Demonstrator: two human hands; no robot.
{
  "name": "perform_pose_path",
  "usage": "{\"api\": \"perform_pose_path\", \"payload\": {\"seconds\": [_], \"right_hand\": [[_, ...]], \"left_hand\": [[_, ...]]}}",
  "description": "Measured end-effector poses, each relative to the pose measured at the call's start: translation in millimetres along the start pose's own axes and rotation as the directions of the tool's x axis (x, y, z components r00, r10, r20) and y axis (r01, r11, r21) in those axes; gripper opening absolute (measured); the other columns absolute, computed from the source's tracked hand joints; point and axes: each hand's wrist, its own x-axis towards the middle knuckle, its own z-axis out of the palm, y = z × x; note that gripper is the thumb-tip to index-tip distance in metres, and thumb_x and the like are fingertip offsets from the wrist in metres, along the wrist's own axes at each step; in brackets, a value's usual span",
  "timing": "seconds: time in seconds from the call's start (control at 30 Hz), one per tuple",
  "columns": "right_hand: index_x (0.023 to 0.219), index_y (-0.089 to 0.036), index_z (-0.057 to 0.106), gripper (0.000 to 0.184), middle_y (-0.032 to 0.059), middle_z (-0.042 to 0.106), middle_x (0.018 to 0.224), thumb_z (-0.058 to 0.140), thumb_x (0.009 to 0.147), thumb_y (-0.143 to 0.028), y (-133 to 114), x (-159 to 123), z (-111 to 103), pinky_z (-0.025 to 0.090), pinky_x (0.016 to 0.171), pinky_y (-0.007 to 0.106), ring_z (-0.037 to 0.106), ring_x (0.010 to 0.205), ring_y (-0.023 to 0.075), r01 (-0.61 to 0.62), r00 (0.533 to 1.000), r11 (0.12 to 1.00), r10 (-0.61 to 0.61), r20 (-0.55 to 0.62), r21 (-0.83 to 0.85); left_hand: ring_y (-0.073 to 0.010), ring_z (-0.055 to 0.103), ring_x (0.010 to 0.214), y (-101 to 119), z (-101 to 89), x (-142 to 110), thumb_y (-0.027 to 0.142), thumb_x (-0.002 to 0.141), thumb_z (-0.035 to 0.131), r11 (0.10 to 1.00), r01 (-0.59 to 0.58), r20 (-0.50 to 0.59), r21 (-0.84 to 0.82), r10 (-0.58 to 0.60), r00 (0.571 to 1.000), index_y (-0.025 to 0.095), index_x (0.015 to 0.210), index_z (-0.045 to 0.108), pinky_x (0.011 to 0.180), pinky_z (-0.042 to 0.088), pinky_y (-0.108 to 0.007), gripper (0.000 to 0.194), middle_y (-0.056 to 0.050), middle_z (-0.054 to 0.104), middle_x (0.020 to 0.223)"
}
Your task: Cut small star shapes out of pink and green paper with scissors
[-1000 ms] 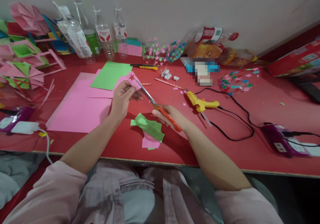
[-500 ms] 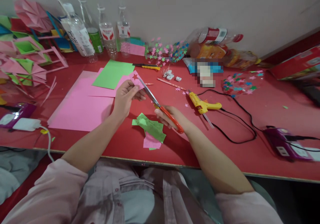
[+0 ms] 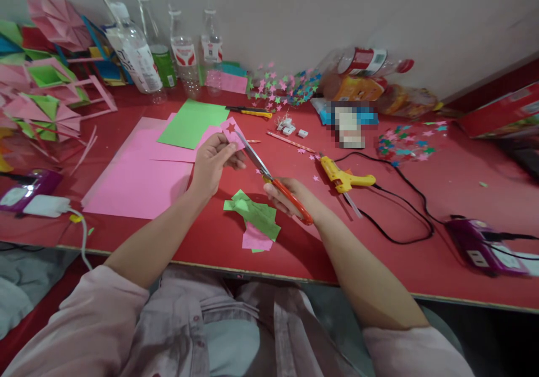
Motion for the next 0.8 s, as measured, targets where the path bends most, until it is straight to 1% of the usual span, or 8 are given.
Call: {"api": "perform_pose_path", "payload": {"seconds": [0.23,0.4,0.57,0.7,0.8], "right_hand": [[0.066,-0.022,0.04,0.05,-0.0088,0.038,0.044,0.06,0.082,-0.064,0.2,0.3,0.0,0.029,0.039,0.023,0.034,0.034,0.0066,-0.009,1.0,1.0,0.009,0.003,0.004],[0.064,-0.022,0.038,0.053,-0.0089,0.037,0.043,0.06,0.08,-0.067,-1.9,0.1,0.8,0.028,0.039,0.023,0.034,0.034,0.0063,-0.019,1.0,1.0,0.019,0.008,0.012],[0.063,-0.023,0.037,0.054,-0.0084,0.038,0.042,0.061,0.079,-0.069,-2.3,-0.2,0.5,0.027,0.039,0.023,0.034,0.034,0.0067,-0.005,1.0,0.999,0.004,0.008,0.044],[0.062,-0.023,0.036,0.056,-0.0086,0.037,0.041,0.061,0.078,-0.07,-0.2,0.8,0.1,0.026,0.038,0.023,0.034,0.034,0.0066,0.002,1.0,0.999,-0.003,0.03,0.054],[0.062,-0.023,0.036,0.055,-0.0087,0.036,0.041,0.06,0.079,-0.069,1.6,1.3,-0.2,0.025,0.038,0.023,0.033,0.034,0.0064,0.001,0.999,0.998,-0.003,0.035,0.062]], "left_hand": [[-0.0064,0.061,0.044,-0.4,-1.6,0.6,0.024,0.075,0.066,1.0,-0.016,0.015,-0.013,0.016,1.0,0.018,0.076,0.054,0.046,0.049,-0.017,0.013,0.005,0.066,0.057],[-0.0061,0.06,0.044,1.2,-2.5,0.4,0.024,0.076,0.066,1.0,-0.017,0.007,0.017,0.017,1.0,0.019,0.076,0.055,0.047,0.05,-0.017,0.012,0.005,0.066,0.057],[-0.0056,0.057,0.042,3.9,-3.4,0.8,0.025,0.075,0.067,0.998,-0.005,0.011,0.063,0.004,1.0,0.019,0.075,0.056,0.044,0.046,-0.017,0.013,0.004,0.066,0.056],[-0.0057,0.056,0.04,5.3,-4.0,1.3,0.026,0.074,0.068,0.998,0.001,0.023,0.055,-0.002,1.0,0.018,0.076,0.056,0.043,0.045,-0.017,0.014,0.004,0.065,0.055],[-0.0061,0.056,0.039,5.9,-3.8,1.4,0.025,0.074,0.067,0.999,0.007,0.024,0.052,-0.008,1.0,0.018,0.075,0.057,0.042,0.044,-0.018,0.013,0.004,0.065,0.054]]}}
